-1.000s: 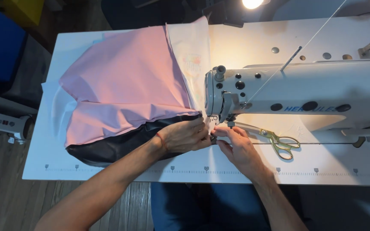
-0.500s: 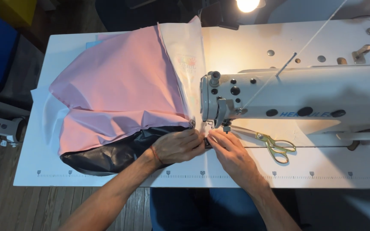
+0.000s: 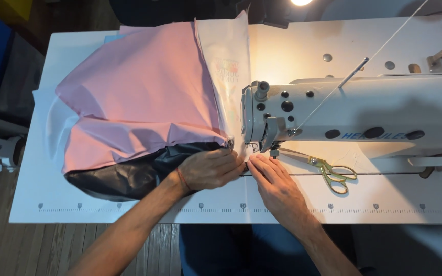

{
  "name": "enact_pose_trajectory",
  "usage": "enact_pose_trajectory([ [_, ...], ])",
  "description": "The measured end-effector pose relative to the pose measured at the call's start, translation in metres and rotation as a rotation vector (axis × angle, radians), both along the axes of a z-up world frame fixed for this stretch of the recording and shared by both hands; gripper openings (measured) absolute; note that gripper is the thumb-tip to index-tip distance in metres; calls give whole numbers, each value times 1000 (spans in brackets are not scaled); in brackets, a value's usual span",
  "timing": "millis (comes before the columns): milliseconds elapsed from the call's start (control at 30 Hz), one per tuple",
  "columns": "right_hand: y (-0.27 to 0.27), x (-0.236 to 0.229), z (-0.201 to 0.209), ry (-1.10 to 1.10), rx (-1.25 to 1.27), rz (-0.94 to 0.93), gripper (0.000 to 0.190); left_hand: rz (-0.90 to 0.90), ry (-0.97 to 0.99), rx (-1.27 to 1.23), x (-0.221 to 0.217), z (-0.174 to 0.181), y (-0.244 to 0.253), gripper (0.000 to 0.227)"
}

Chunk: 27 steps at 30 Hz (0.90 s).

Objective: Sewing together pieces of synthetic material using an industrial sewing machine.

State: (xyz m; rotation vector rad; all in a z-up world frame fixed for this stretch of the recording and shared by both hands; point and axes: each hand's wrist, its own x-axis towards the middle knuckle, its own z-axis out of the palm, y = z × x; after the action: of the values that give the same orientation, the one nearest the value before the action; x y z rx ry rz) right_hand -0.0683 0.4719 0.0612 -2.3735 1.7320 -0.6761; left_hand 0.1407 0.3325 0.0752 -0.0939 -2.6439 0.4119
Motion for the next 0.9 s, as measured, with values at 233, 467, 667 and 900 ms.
enact_pose_trajectory([
  [233,-2,4,8,-34,-23,-29,50,89,71,87,-4,-8,15,22],
  [467,-2,6,8,-10,-36,-44,51,109,81,140,-7,-17,20,22],
  [667,-2,7,5,5,-12,-68,51,120,89,153,-8,-16,20,21],
  [900,-1,4,0,77,-7,-77,54,86,136,228,-10,-17,18,19],
])
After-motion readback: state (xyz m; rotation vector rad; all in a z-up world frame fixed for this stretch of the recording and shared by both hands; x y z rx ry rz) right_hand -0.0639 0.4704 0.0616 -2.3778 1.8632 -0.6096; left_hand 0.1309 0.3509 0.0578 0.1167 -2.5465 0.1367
